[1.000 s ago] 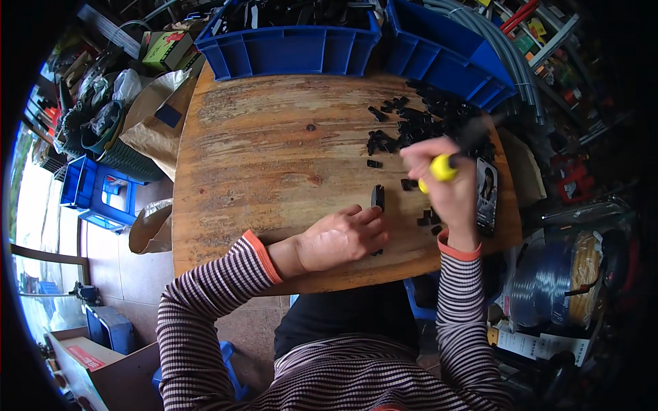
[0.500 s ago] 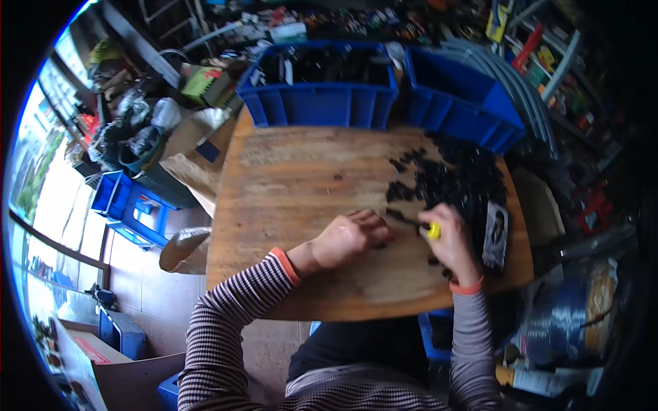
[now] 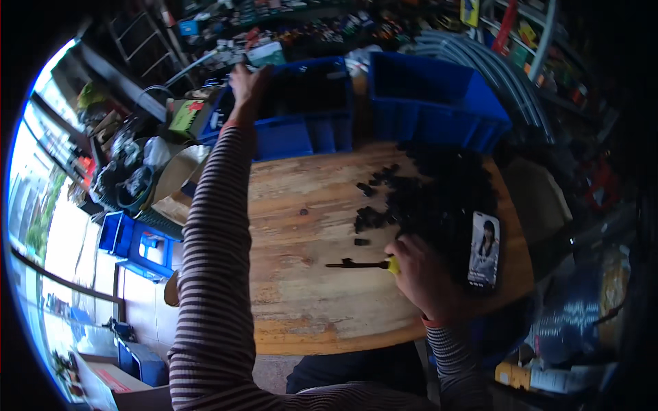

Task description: The person assembles plastic components by fitting small clips onto them using a handheld tool and placing the parts into a blue bin.

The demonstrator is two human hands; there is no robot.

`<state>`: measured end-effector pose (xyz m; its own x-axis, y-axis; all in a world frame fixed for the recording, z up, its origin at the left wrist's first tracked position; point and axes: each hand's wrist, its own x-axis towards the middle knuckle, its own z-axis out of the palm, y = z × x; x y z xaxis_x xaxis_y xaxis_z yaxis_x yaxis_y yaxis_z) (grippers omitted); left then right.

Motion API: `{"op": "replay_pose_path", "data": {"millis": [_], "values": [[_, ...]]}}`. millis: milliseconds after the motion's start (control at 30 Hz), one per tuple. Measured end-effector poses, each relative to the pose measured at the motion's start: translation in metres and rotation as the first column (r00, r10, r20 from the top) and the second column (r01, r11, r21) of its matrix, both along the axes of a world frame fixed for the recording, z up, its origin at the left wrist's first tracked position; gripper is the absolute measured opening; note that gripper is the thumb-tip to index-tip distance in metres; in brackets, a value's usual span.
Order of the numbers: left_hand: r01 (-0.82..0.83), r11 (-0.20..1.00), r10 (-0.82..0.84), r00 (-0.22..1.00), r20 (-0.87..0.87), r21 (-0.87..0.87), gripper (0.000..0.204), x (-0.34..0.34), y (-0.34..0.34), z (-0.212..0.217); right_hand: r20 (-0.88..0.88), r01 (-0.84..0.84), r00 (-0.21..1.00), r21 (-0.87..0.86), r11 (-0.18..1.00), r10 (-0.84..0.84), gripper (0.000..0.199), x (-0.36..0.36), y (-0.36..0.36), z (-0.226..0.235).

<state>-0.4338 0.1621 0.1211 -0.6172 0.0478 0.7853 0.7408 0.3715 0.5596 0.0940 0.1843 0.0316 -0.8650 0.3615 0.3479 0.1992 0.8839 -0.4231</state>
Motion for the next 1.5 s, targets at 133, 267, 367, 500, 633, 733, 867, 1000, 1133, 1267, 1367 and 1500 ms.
{"op": "replay_pose_path", "data": {"millis": [133,267,367,500,633,733,867,1000,1133,1267,1367,1500], "values": [[0.203,0.89,-0.36,0.862,-0.357,-0.407,0.033,0.172,0.075,-0.033,-0.054,0.014,0.998,0.069,0.997,-0.011,0.026,0.009,0.022,-0.006],[0.657,0.333,-0.88,0.475,0.028,-0.676,0.032,0.28,0.096,-0.071,-0.248,-0.101,0.963,0.046,0.994,0.109,0.026,0.009,0.014,-0.001],[0.517,0.411,-0.763,0.645,0.026,-0.751,0.024,0.324,0.104,-0.09,-0.406,-0.137,0.902,0.049,0.989,0.145,0.026,0.007,0.016,-0.007],[0.532,0.176,-0.633,0.705,0.319,-0.828,0.027,0.322,0.087,-0.099,-0.436,-0.151,0.887,0.038,0.988,0.152,0.026,0.009,0.016,-0.006],[0.215,0.465,-0.706,0.675,-0.213,-0.859,0.035,0.311,0.062,-0.092,-0.484,-0.192,0.854,0.045,0.98,0.189,0.023,0.006,0.013,-0.011],[0.191,0.491,-0.709,0.655,-0.262,-0.85,0.029,0.312,0.039,-0.087,-0.509,-0.182,0.84,0.061,0.981,0.187,0.021,0.006,0.014,-0.016],[0.419,0.542,-0.689,0.717,-0.1,-0.728,0.02,0.316,-0.011,-0.081,-0.539,-0.175,0.826,0.038,0.984,0.167,0.021,0.003,0.016,-0.017],[0.61,0.578,-0.713,0.7,0.027,-0.543,0.015,0.356,-0.081,-0.087,-0.548,-0.07,0.833,0.039,0.997,0.08,0.021,0.006,0.026,-0.011],[0.617,0.538,-0.69,0.714,0.122,-0.574,0.017,0.406,-0.133,-0.12,-0.527,-0.067,0.85,-0.074,0.995,0.018,0.02,0.005,0.028,-0.005],[0.643,0.45,-0.687,0.693,0.22,-0.62,0.023,0.425,-0.159,-0.109,-0.372,-0.103,0.927,-0.129,0.986,0.048,0.019,0.007,0.007,-0.002],[0.72,0.396,-0.634,0.663,0.397,-0.57,0.031,0.417,-0.169,-0.1,-0.283,-0.117,0.957,-0.148,0.982,0.071,0.019,0.009,-0.008,-0.002],[0.733,0.171,-0.915,0.366,0.17,-0.659,0.042,0.388,-0.17,-0.11,-0.211,-0.109,0.975,-0.183,0.977,0.069,0.019,0.008,-0.022,-0.004]]}}
